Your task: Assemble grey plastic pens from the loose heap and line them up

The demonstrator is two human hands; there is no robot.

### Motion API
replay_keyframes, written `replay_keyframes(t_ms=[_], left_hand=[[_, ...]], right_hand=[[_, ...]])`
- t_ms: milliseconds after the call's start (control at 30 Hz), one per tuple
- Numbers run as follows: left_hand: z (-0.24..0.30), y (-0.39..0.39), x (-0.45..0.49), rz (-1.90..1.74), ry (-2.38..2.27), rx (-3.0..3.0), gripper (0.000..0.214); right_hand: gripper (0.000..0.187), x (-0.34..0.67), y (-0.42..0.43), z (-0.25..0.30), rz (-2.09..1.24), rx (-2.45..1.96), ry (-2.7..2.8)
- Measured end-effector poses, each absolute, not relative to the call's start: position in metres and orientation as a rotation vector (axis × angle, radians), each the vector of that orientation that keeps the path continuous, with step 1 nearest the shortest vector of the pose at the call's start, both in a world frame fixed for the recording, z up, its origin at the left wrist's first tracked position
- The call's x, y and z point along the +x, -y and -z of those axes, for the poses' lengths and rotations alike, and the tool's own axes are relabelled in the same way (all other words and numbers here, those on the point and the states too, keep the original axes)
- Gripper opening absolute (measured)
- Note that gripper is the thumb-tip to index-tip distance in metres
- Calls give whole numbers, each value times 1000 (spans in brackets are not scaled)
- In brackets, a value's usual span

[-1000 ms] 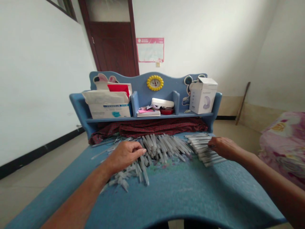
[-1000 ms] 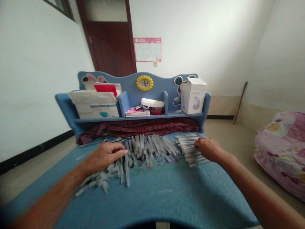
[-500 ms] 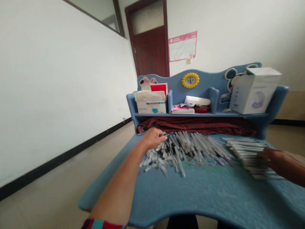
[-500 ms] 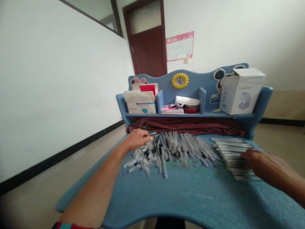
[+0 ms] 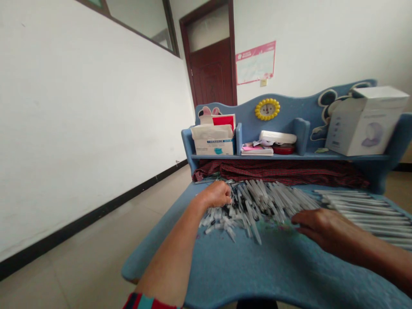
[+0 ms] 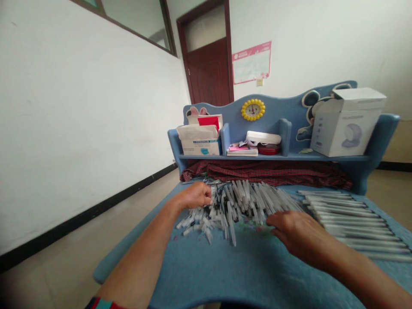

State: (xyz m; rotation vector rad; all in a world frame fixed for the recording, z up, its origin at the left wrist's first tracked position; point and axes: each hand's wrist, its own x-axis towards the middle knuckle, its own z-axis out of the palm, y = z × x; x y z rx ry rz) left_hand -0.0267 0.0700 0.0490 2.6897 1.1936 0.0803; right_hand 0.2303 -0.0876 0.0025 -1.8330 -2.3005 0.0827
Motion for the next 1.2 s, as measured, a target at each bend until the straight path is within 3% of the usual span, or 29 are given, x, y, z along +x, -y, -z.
replay_keyframes(t_ms=[367, 1000, 1200], left_hand=[[-45, -80, -36, -73, -1357, 2723, 9], [-35, -69, -14, -169, -1360, 2802, 17], [-32, -61, -7, -119, -1268, 3077, 32]], right_hand=[[20, 150, 48, -7, -139, -1814, 2347], [22, 157, 41, 13, -502, -1840, 2002], [22, 161, 45, 12, -567, -1752, 1926]])
